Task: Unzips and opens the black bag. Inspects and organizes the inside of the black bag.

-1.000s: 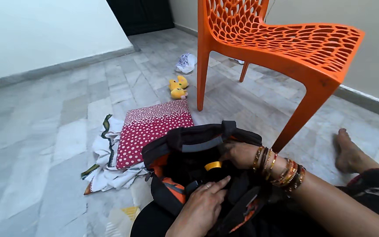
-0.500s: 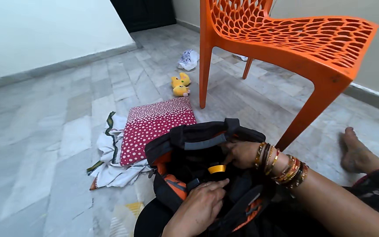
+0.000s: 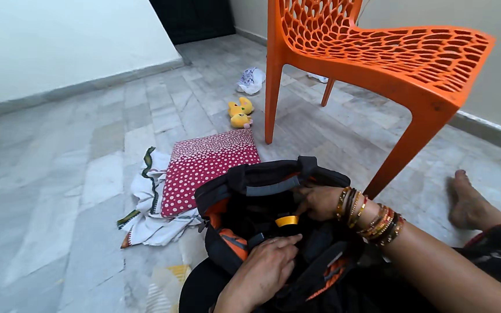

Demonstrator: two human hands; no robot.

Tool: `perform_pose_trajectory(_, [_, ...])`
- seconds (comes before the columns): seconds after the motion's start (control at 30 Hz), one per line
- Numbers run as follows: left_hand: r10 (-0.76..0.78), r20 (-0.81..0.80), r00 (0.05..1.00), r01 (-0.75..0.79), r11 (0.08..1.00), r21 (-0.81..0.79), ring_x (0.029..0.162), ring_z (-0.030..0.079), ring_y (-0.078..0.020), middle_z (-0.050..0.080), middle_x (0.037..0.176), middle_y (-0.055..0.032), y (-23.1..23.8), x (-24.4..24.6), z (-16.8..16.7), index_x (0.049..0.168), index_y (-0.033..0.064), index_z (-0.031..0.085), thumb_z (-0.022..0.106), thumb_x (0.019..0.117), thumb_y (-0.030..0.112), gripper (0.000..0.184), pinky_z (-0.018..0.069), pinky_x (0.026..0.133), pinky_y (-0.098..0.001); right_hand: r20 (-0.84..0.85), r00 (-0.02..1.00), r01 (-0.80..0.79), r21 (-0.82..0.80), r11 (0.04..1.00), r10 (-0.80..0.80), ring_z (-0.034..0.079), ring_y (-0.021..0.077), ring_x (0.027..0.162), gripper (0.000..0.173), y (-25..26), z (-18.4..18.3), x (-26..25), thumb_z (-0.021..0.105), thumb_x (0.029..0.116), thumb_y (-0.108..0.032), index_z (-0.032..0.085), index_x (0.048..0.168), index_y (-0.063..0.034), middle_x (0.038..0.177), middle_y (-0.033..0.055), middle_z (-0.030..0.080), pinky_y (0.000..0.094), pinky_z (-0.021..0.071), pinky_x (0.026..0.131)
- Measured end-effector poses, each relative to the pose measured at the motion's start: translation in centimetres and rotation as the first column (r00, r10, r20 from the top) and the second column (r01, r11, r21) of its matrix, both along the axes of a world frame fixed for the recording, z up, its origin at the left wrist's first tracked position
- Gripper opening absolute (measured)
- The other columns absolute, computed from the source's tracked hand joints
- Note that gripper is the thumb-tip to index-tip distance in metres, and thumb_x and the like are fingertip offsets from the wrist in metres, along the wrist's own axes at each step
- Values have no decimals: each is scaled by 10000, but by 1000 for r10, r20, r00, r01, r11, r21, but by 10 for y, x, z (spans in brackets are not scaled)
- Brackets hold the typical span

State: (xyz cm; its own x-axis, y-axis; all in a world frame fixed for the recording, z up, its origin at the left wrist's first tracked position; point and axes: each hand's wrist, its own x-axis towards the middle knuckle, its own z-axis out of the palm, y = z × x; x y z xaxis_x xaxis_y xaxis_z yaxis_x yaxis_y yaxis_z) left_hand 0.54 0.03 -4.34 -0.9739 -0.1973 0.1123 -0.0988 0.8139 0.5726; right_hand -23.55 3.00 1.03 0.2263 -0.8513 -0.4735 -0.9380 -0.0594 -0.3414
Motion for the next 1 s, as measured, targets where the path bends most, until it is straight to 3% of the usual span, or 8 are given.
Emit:
perform_pose_trajectory(0.13, [141, -38, 989, -141, 990, -1, 1230, 667, -241, 684, 1344, -88, -9, 2, 9, 1152, 59, 757, 524, 1042, 190, 289, 541, 1037, -465, -5, 1000, -21, 25, 999, 21, 197, 402, 1558, 356, -2, 0, 0, 604, 996, -114, 720, 1314, -225, 1681, 132, 285, 597, 275, 1201])
perform_pose_trajectory(0.23, [339, -69, 938, -346, 923, -167, 1153, 704, -265, 727, 1245, -96, -43, 3, 34, 1190, 86, 754, 508, 1047, 175, 298, 563, 993, -491, 4, 1000, -18, -4, 1000, 18, 272, 387, 1534, 323, -2, -1, -1, 634, 975, -108, 744, 1268, -193, 1655, 129, 343, 586, 310, 1185])
perform_pose_trajectory(0.33, [493, 253, 832, -437, 865, -246, 1098, 683, -392, 732, 1085, -212, -82, -14, 60, 1130, 20, 749, 553, 1060, 221, 289, 497, 994, -586, -15, 999, -30, 5, 1000, 30, 320, 404, 1506, 347, -5, -4, -2, 637, 964, -101, 741, 1276, -213, 1609, 143, 416, 600, 334, 1165])
perform_pose_trajectory(0.5, [521, 643, 562, -579, 803, -144, 1328, 544, -402, 622, 1357, -243, -119, -51, 49, 1342, 34, 646, 595, 1031, 420, 498, 378, 1116, -618, -13, 999, -32, 43, 999, 32, 427, 403, 1439, 396, -11, -6, -3, 584, 988, -75, 702, 1343, -206, 1445, 146, 596, 606, 371, 1139])
perform_pose_trajectory(0.63, [474, 581, 662, -479, 863, -159, 1317, 550, -409, 613, 1375, -228, -140, -65, 33, 1378, 63, 618, 659, 1006, 310, 449, 389, 1107, -627, -27, 999, -45, 57, 997, 46, 306, 411, 1515, 418, -12, -2, 1, 573, 989, -48, 688, 1362, -201, 1514, 128, 542, 599, 314, 1186])
perform_pose_trajectory(0.73, [452, 524, 722, -448, 882, -144, 1310, 567, -388, 624, 1377, -201, -152, -66, 23, 1386, 100, 625, 605, 1038, 329, 417, 395, 1114, -615, -66, 994, -86, 26, 996, 88, 443, 395, 1435, 421, -9, -2, 5, 554, 993, -45, 671, 1378, -169, 1462, 146, 585, 591, 364, 1154])
perform_pose_trajectory(0.8, [429, 476, 768, -450, 890, -77, 1332, 556, -362, 621, 1399, -174, -158, -63, 19, 1392, 120, 630, 590, 1048, 321, 401, 380, 1137, -594, -76, 993, -84, 38, 996, 87, 394, 396, 1476, 443, -3, -2, 9, 521, 1011, -40, 629, 1424, -159, 1485, 148, 567, 592, 346, 1175])
perform_pose_trajectory(1.0, [388, 452, 803, -421, 907, -31, 1356, 543, -353, 614, 1420, -166, -171, -67, 19, 1406, 97, 618, 576, 1053, 360, 443, 354, 1160, -590, -80, 994, -69, 74, 995, 75, 577, 420, 1280, 451, 6, 5, 15, 518, 1006, -40, 616, 1433, -147, 1354, 205, 640, 618, 427, 1061])
